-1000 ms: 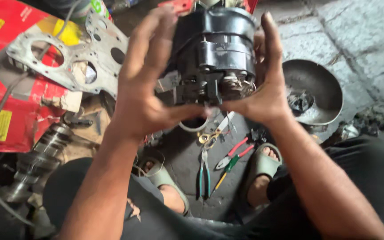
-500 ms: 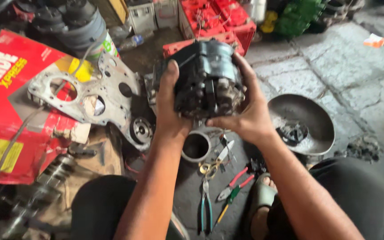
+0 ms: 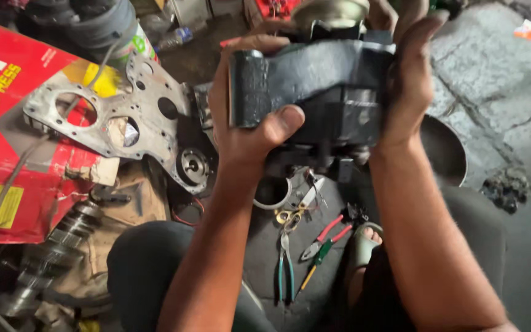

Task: The person sits on the floor and works on a small electric motor connected to a car battery. They use pliers to adjust wires and components, then use a soldering iron to solder connections on the motor terminals.

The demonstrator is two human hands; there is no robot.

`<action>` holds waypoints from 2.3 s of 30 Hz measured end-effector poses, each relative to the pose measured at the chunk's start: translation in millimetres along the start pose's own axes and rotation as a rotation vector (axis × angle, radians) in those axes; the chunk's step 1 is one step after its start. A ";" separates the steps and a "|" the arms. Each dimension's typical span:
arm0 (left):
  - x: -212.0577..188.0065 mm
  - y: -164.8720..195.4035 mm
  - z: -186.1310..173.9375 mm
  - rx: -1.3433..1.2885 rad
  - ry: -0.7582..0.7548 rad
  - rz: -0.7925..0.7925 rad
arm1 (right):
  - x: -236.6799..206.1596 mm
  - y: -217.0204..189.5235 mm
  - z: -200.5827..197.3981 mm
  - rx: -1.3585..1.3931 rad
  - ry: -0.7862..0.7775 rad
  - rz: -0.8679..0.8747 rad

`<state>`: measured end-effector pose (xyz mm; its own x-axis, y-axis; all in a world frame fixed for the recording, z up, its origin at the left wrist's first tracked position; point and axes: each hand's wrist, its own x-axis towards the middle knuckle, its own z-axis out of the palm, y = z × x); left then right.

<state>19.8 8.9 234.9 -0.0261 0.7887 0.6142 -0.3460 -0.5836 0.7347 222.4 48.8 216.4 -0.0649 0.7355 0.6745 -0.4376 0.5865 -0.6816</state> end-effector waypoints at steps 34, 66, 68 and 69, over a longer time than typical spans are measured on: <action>-3.1 25.1 43.6 0.446 -0.215 0.331 | -7.5 -30.9 -37.2 0.228 0.311 0.298; -13.9 -36.8 -23.5 -1.001 0.224 -0.327 | -143.9 -3.7 -102.6 -1.517 -0.189 0.770; -18.1 -38.6 -27.4 -0.981 0.234 -0.309 | -185.7 57.6 -92.8 -1.545 -0.673 0.918; -20.5 -39.5 -29.4 -0.973 0.246 -0.307 | -213.4 76.7 -89.0 -1.567 -0.729 0.999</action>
<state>6.5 21.5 184.8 0.0379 0.9578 0.2850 -0.9720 -0.0308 0.2328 282.5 -32.9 -5.1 -0.2071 0.9168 -0.3416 0.9742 0.1612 -0.1578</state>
